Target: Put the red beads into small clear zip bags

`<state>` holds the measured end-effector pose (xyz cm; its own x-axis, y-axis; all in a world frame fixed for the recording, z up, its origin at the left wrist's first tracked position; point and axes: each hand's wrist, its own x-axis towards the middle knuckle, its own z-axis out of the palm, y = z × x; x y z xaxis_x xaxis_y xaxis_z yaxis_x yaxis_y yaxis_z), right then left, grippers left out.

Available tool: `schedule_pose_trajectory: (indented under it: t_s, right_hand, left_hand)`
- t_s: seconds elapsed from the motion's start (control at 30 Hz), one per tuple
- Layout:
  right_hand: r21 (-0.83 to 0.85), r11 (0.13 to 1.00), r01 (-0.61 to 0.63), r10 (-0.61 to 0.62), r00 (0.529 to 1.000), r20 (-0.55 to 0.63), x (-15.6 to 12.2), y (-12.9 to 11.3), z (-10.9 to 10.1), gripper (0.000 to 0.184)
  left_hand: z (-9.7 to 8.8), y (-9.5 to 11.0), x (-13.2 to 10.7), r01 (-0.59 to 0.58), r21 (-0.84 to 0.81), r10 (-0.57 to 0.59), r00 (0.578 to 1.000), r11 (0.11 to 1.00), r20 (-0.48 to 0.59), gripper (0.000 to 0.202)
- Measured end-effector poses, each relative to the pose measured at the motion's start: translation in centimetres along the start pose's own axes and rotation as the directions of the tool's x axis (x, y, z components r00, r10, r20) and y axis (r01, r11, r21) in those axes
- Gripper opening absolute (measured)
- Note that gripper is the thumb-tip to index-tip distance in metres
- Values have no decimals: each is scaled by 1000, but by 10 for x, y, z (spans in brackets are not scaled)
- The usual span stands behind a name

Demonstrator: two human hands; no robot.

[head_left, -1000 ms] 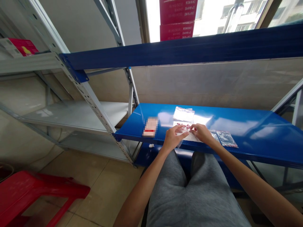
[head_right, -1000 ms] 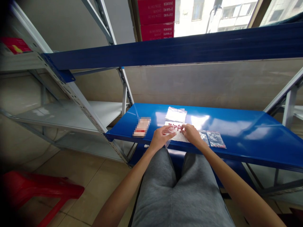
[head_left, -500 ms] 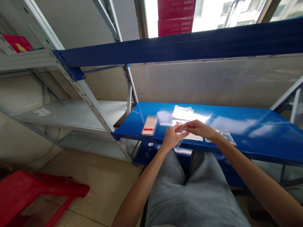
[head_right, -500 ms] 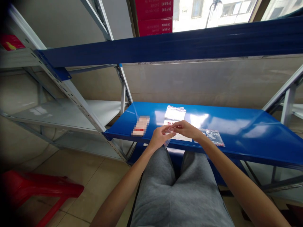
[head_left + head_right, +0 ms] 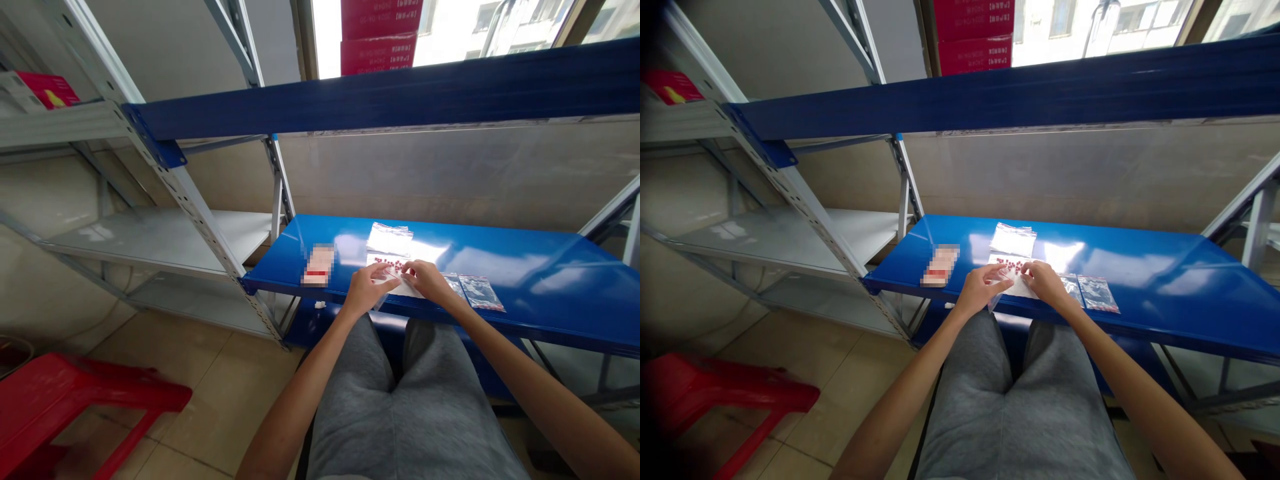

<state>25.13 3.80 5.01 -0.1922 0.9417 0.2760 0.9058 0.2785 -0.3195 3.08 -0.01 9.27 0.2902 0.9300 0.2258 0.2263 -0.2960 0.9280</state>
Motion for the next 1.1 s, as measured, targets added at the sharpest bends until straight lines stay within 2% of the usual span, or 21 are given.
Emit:
schedule_pose_trajectory:
  t_s: [0.1,0.17,0.27,0.37,0.43,0.63,0.87,0.97,1.1]
  right_hand:
    - [-19,1000,1,-1,1000,0,0,-3,-2,20]
    - [46,999,-14,15,1000,-6,-1,-6,-9,20]
    - [285,958,-17,18,1000,-1,-3,-14,-28,30]
    - [513,857,42,-81,995,54,-5,-31,-48,44]
    - [576,815,59,-133,987,88,-6,-42,-58,47]
    - [596,803,20,-135,979,150,-16,-57,-66,53]
    - [628,768,-126,-64,960,272,-41,-70,-72,46]
    - [649,741,-170,-34,956,290,-48,-71,-72,42]
    - [640,747,-183,4,963,270,-52,-62,-72,37]
  left_hand:
    - [0,-3,0,-15,6,15,1000,1000,-4,51]
    - [0,-5,1,-26,11,26,1000,1000,-4,52]
    - [1,-8,1,-38,23,38,999,999,-1,53]
    - [2,-8,1,-34,11,34,999,999,13,55]
    - [3,-6,0,-36,-7,36,999,999,27,56]
    - [1,-1,-1,-48,2,47,998,999,36,54]
    - [2,5,-3,-59,10,59,998,998,27,55]
    - [4,7,-4,-87,31,85,994,996,69,60]
    - [3,12,-6,-121,34,116,986,992,119,65]
